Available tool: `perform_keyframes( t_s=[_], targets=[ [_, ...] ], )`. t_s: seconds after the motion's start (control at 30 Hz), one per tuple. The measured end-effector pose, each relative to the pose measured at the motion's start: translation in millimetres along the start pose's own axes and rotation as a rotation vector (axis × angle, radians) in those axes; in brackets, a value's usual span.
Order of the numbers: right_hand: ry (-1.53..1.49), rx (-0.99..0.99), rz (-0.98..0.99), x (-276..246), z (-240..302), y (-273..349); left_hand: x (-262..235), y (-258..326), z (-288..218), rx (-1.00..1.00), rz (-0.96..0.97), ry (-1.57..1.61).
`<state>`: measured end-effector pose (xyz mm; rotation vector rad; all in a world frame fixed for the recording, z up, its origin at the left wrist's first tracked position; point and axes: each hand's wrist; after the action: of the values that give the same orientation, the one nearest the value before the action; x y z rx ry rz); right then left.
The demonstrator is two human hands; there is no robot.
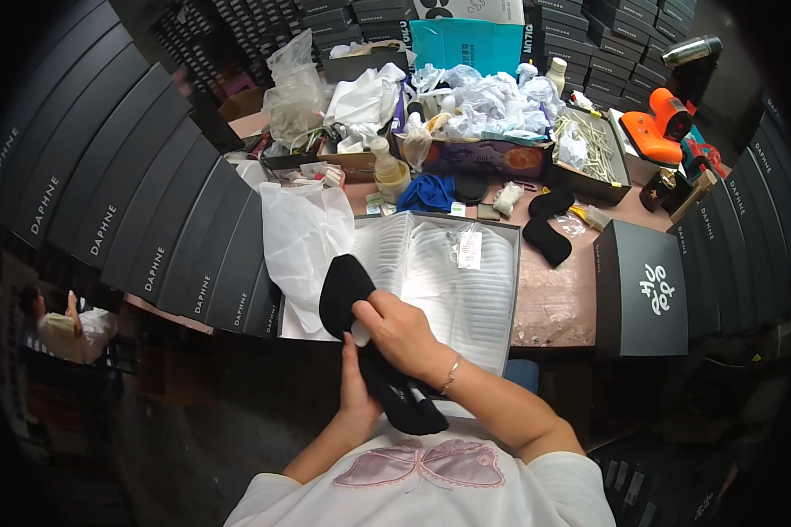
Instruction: Cleaning and packing a pair of black high-heeled shoes into a branded shoebox with protective tissue paper.
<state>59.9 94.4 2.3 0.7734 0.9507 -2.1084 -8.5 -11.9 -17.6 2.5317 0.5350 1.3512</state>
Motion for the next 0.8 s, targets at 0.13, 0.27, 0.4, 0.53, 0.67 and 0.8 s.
perform_keyframes(
  t_s=[0.13,0.27,0.4,0.53,0.67,0.8],
  targets=[
    [0.178,0.005,-0.047,0.7,-6.3,-18.2,10.5,10.9,15.7,0.114,0.0,-0.095],
    [-0.39,-0.076,0.304,-27.3,-22.3,0.7,-26.8,3.0,1.5,-0.057,-0.021,0.056],
    [0.052,0.339,0.965,-16.2,-77.8,34.8,-31.2,4.2,-38.3,0.028,0.035,0.107],
    [0.101,0.318,1.004,50.1,-105.3,66.3,-19.9,0.2,-37.5,-0.033,0.099,0.033],
    [0.014,0.314,0.793,33.8,-118.8,64.6,-20.9,-8.9,-30.1,-0.084,0.133,0.106],
    [0.167,0.255,0.755,43.3,-101.1,71.8,-17.8,-20.9,-29.5,-0.148,0.126,0.127]
  ],
)
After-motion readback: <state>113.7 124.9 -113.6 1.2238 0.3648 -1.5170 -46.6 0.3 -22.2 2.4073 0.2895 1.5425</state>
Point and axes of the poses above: each hand's wrist, its own y-axis away from the middle knuckle, its own x-axis out of the palm, z = x × y, and after that the axes turned 10 degrees about z, right-handed
